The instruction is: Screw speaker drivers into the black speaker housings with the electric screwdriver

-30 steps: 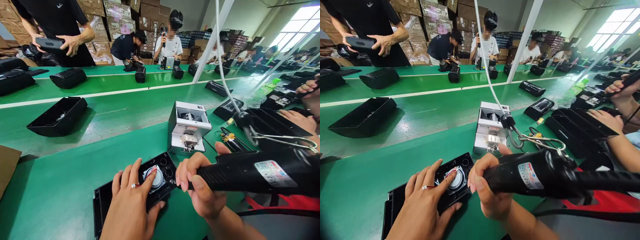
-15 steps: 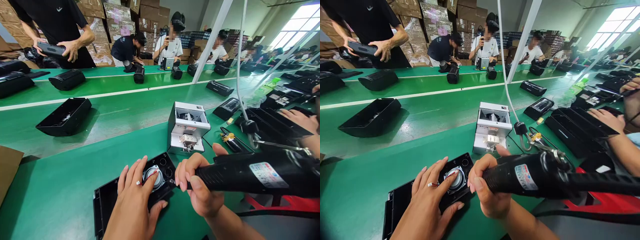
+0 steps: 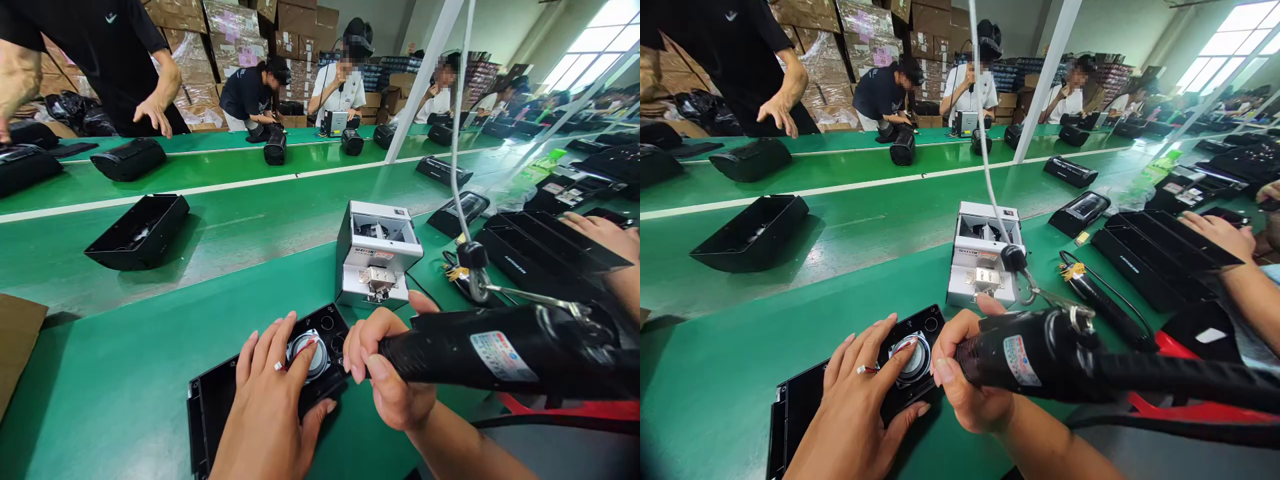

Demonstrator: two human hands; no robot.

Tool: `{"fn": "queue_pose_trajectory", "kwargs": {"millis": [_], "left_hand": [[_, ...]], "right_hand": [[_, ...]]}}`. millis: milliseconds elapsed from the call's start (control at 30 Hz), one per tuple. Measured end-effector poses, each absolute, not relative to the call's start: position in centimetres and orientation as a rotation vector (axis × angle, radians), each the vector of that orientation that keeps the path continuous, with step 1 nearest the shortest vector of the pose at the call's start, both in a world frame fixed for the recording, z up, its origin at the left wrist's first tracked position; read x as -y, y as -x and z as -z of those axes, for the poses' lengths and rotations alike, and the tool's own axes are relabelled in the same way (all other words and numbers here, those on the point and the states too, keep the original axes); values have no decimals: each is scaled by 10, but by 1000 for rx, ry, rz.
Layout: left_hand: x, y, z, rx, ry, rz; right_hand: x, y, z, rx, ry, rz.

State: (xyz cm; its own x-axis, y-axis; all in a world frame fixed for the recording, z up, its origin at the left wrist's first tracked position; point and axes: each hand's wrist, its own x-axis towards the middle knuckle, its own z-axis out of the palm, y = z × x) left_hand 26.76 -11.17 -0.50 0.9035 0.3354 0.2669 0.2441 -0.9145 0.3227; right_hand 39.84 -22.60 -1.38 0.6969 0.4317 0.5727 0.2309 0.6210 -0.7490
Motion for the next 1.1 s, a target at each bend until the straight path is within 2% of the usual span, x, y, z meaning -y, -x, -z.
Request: {"fn": "queue_pose_trajectory", "kwargs": {"millis": [1100], "left_hand": [[112,-270,1,-482,-2765,-431]], "right_hand": [[223,-398,12,825,899,-95]]}}
